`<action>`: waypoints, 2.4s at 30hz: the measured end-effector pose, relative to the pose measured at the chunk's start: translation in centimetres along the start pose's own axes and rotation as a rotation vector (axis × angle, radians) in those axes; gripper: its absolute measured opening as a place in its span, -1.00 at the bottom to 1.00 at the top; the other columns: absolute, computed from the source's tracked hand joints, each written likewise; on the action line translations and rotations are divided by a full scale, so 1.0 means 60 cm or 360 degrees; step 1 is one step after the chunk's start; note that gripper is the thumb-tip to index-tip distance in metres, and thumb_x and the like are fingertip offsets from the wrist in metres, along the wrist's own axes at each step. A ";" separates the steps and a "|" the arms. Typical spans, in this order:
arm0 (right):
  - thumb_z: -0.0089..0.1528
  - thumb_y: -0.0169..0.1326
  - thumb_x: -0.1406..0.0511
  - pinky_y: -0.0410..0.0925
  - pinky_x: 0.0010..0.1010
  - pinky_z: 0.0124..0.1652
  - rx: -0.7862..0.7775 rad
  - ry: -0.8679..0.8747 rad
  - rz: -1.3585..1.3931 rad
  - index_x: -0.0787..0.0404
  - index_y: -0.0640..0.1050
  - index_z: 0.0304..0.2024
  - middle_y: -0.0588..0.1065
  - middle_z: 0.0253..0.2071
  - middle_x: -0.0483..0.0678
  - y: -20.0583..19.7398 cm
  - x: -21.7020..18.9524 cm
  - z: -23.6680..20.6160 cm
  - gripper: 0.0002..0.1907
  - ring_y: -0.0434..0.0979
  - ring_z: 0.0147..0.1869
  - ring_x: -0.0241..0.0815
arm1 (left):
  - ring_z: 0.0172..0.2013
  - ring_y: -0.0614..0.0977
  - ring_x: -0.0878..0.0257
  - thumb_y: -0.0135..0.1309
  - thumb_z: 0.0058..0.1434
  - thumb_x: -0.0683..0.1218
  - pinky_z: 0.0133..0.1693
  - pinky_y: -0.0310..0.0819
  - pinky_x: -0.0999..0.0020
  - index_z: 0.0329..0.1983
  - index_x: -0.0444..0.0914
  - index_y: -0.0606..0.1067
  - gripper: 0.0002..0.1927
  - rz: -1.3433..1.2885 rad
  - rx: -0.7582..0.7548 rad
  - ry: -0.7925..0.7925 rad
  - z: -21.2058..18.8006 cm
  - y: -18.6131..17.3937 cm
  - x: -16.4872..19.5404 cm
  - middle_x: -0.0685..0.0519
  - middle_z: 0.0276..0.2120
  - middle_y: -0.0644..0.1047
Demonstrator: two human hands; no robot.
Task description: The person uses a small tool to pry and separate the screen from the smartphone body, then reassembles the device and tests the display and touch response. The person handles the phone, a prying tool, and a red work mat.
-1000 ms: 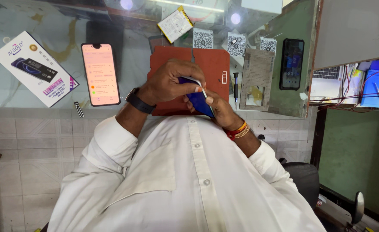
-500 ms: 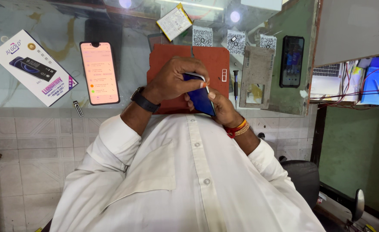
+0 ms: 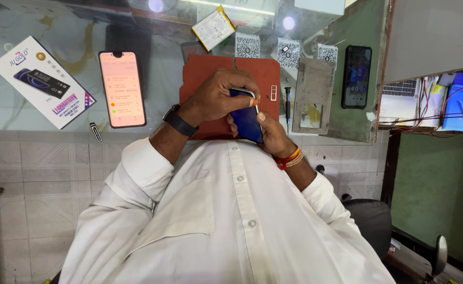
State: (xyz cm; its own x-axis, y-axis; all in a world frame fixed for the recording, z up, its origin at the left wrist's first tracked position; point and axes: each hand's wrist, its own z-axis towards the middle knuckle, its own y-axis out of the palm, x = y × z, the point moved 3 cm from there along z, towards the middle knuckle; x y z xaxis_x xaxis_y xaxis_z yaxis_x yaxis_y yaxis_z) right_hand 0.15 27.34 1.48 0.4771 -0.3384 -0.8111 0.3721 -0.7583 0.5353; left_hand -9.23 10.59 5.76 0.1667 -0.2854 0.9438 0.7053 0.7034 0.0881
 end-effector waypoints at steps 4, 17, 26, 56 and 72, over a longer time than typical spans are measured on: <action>0.42 -0.19 -0.09 0.41 -0.26 0.16 -0.0037 -0.0034 0.0062 0.38 0.39 0.24 0.46 0.11 0.08 -0.008 0.004 -0.001 -0.31 0.52 0.13 -0.14 | -0.18 0.65 0.35 0.15 0.25 -0.26 -0.10 0.55 0.42 -0.18 -0.31 0.59 -0.90 0.0009 0.0015 -0.0025 0.004 0.006 0.004 0.07 -0.24 0.63; 0.39 -0.10 -0.09 0.39 -0.21 0.20 -0.0229 -0.0013 0.0262 0.42 0.32 0.36 0.44 0.17 0.17 -0.037 -0.011 -0.023 -0.23 0.52 0.16 -0.05 | -0.33 0.68 0.35 0.17 0.39 -0.20 -0.35 0.60 0.48 0.04 -0.39 0.56 -0.79 -0.0511 0.0473 -0.0167 -0.035 0.041 -0.022 -0.03 -0.19 0.67; 0.38 -0.11 -0.08 0.41 -0.18 0.20 -0.0389 0.0076 0.0325 0.40 0.29 0.38 0.43 0.19 0.18 -0.059 -0.040 -0.039 -0.22 0.52 0.17 -0.02 | -0.56 0.61 0.36 0.15 0.40 -0.16 -0.58 0.48 0.47 0.05 -0.41 0.55 -0.76 -0.0520 0.0820 -0.0192 -0.034 0.100 -0.021 -0.04 -0.34 0.65; 0.40 -0.20 -0.09 0.41 -0.10 0.11 -0.0087 -0.0307 0.0885 0.44 0.15 0.54 0.46 0.12 0.17 -0.006 -0.002 0.013 -0.11 0.51 0.08 0.01 | -0.11 0.72 0.07 -0.12 0.53 0.07 -0.01 0.68 0.12 0.17 -0.43 0.43 -0.54 -0.0686 0.0535 -0.0338 -0.122 0.020 -0.084 -0.17 -0.07 0.62; 0.43 -0.23 -0.13 0.38 -0.26 -0.03 -0.0045 -0.0347 0.0899 0.46 0.15 0.51 0.39 0.07 0.07 -0.006 -0.002 0.061 -0.12 0.43 0.02 -0.11 | -0.05 0.70 0.10 -0.07 0.53 -0.11 0.02 0.70 0.15 0.20 -0.48 0.39 -0.65 -0.0470 0.0517 -0.0231 -0.111 -0.005 -0.081 -0.18 -0.01 0.59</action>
State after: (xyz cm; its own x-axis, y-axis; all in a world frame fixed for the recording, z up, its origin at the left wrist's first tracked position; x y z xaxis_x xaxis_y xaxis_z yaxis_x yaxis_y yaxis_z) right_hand -2.95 25.58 0.51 0.4342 -0.7930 -0.4274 0.1311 -0.4138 0.9009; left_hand -5.69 7.43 -1.00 -0.1236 -0.4266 0.8960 0.4519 0.7796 0.4335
